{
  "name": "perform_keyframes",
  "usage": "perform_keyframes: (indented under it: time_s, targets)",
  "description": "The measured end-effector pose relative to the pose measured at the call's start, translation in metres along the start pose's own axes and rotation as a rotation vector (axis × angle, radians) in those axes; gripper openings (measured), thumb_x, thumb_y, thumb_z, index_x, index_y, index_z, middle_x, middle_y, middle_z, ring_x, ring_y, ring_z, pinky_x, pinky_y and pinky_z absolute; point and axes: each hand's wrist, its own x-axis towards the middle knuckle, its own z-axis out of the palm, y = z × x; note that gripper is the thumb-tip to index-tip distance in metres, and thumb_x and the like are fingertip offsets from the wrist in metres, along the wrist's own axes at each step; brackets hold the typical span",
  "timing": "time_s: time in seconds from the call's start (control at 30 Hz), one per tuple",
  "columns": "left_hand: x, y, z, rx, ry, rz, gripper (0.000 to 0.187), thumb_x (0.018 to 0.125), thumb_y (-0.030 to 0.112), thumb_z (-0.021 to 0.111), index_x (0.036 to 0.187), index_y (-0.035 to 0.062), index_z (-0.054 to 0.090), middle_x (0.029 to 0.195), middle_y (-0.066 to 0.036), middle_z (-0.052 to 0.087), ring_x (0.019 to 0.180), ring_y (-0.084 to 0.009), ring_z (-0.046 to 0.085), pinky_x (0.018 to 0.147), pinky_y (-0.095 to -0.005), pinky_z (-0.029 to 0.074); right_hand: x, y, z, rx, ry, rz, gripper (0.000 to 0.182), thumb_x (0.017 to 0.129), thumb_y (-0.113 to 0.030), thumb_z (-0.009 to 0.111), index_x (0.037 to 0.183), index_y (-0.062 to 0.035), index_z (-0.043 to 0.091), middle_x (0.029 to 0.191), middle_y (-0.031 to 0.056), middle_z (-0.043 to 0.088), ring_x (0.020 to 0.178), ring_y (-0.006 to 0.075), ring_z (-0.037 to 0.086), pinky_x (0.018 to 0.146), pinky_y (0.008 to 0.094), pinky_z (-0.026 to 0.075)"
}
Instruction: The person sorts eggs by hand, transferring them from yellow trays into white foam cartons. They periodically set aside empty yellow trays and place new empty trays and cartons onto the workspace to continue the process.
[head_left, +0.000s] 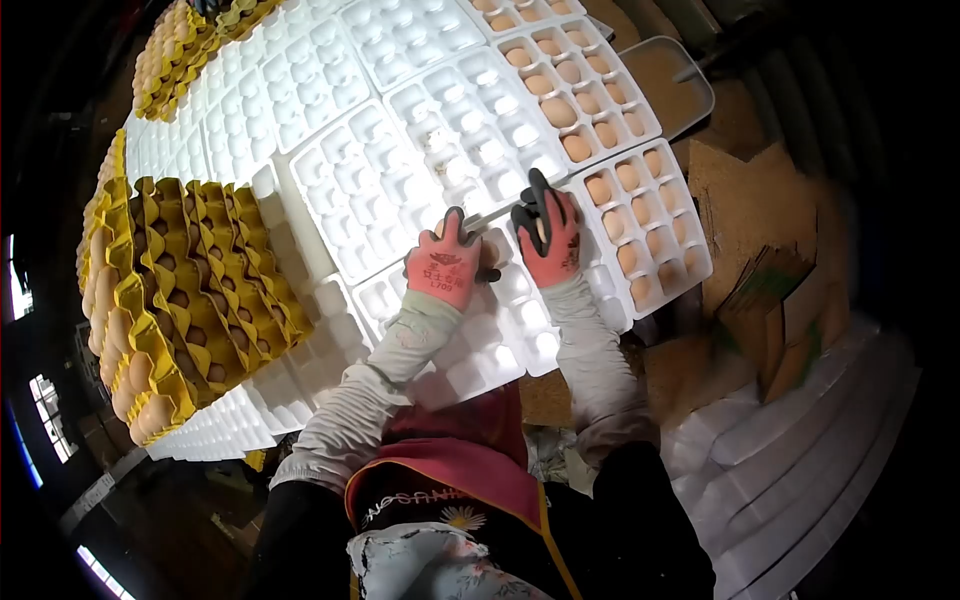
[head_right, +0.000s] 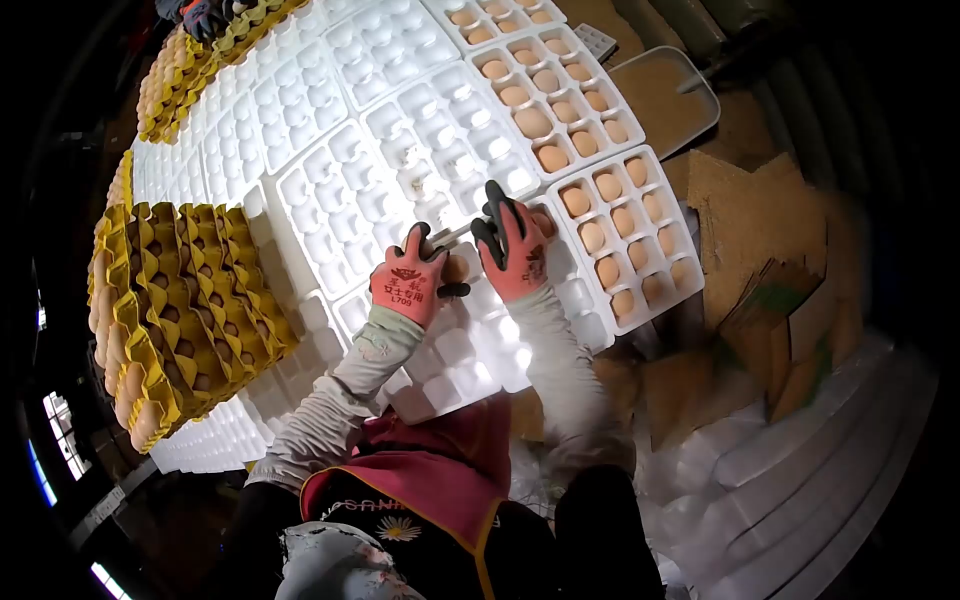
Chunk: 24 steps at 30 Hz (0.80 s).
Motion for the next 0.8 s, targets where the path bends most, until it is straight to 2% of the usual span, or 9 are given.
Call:
perform_keyframes:
  time_s: [0.1, 0.17, 0.2, 0.3, 0.37, 0.5, 0.57, 0.63, 0.8]
  targets:
    - [-0.005, 0.003, -0.015, -0.113, -0.073, -0.016, 0.053, 0.066, 0.028, 0.074, 0.116, 0.0192, 0.057, 0.123, -0.01, 0.043, 0.087, -0.0288, 0.057, 0.066, -0.0366, 0.052, 0.0, 0.012, 0.005, -0.265, -0.164, -0.109, 0.064, 0.069, -0.01, 0.065, 0.127, 0.0021, 0.04, 0.123, 0.0205, 0.045, 0.115, 0.0408, 0.038, 0.099, 0.0494, 0.03]
    - [-0.016, 0.01, -0.014, -0.488, 0.137, 0.123, 0.051, 0.069, 0.021, 0.071, 0.117, 0.0166, 0.055, 0.123, -0.012, 0.044, 0.091, -0.0293, 0.059, 0.07, -0.0372, 0.052, -0.014, 0.01, -0.024, -0.199, 0.042, 0.102, 0.058, 0.074, -0.008, 0.062, 0.127, 0.0025, 0.041, 0.126, 0.0207, 0.045, 0.117, 0.0371, 0.041, 0.1, 0.0451, 0.031]
    - [-0.025, 0.018, -0.009, -0.697, 0.01, 0.087, 0.049, 0.074, 0.018, 0.066, 0.12, 0.0163, 0.052, 0.123, -0.013, 0.044, 0.092, -0.0298, 0.06, 0.073, -0.0377, 0.051, -0.02, 0.01, -0.04, -0.121, 0.16, 0.225, 0.055, 0.075, -0.007, 0.061, 0.126, 0.0029, 0.042, 0.125, 0.0201, 0.046, 0.116, 0.0333, 0.044, 0.099, 0.0418, 0.033]
    - [-0.03, 0.044, 0.019, -0.447, -0.322, -0.012, 0.055, 0.077, 0.02, 0.063, 0.128, 0.0156, 0.044, 0.128, -0.014, 0.042, 0.093, -0.0294, 0.06, 0.073, -0.0375, 0.051, -0.033, 0.014, -0.081, -0.026, 0.424, 0.296, 0.044, 0.081, -0.004, 0.056, 0.123, 0.0029, 0.045, 0.123, 0.0176, 0.051, 0.112, 0.0225, 0.05, 0.095, 0.0327, 0.037]
    - [-0.025, 0.049, 0.017, -0.437, -0.296, 0.022, 0.05, 0.08, 0.027, 0.058, 0.127, 0.0162, 0.045, 0.132, -0.016, 0.04, 0.088, -0.0294, 0.061, 0.076, -0.0379, 0.05, -0.025, -0.001, -0.11, 0.203, 0.235, 0.412, 0.056, 0.084, -0.005, 0.053, 0.136, 0.0017, 0.033, 0.121, 0.016, 0.051, 0.101, 0.0204, 0.054, 0.09, 0.0308, 0.041]
    - [0.0, 0.072, 0.051, -0.856, 0.045, 0.288, 0.039, 0.08, 0.022, 0.056, 0.119, 0.014, 0.054, 0.12, -0.011, 0.051, 0.104, -0.0311, 0.054, 0.087, -0.0405, 0.045, -0.017, -0.03, -0.113, 0.441, 0.311, 0.357, 0.049, 0.091, -0.013, 0.05, 0.134, 0.0043, 0.035, 0.117, 0.0129, 0.053, 0.094, 0.017, 0.054, 0.086, 0.0264, 0.041]
    - [0.015, 0.068, 0.085, -0.424, 0.297, 0.703, 0.037, 0.076, 0.018, 0.056, 0.112, 0.0146, 0.058, 0.115, -0.008, 0.053, 0.109, -0.0274, 0.05, 0.092, -0.0425, 0.041, 0.008, -0.063, -0.101, 0.241, 0.252, 0.265, 0.05, 0.093, -0.019, 0.048, 0.134, 0.0056, 0.035, 0.113, 0.0135, 0.054, 0.093, 0.0176, 0.054, 0.085, 0.0271, 0.042]
    - [-0.005, 0.041, 0.028, -0.562, 0.524, 0.708, 0.037, 0.072, 0.018, 0.054, 0.109, 0.016, 0.059, 0.112, -0.005, 0.053, 0.108, -0.0238, 0.049, 0.092, -0.0425, 0.041, 0.037, -0.096, -0.087, 0.282, 0.177, 0.037, 0.05, 0.093, -0.02, 0.047, 0.133, 0.0075, 0.035, 0.111, 0.0147, 0.055, 0.093, 0.0187, 0.055, 0.085, 0.0283, 0.042]
    - [-0.131, -0.128, -0.208, -0.802, 0.455, 0.541, 0.028, 0.074, 0.012, 0.062, 0.101, 0.0048, 0.059, 0.098, -0.011, 0.059, 0.095, -0.0273, 0.057, 0.088, -0.0418, 0.045, 0.114, -0.193, -0.003, 0.615, -0.17, -0.003, 0.044, 0.09, -0.014, 0.052, 0.128, 0.0067, 0.043, 0.111, 0.0153, 0.056, 0.101, 0.0203, 0.055, 0.087, 0.0313, 0.044]
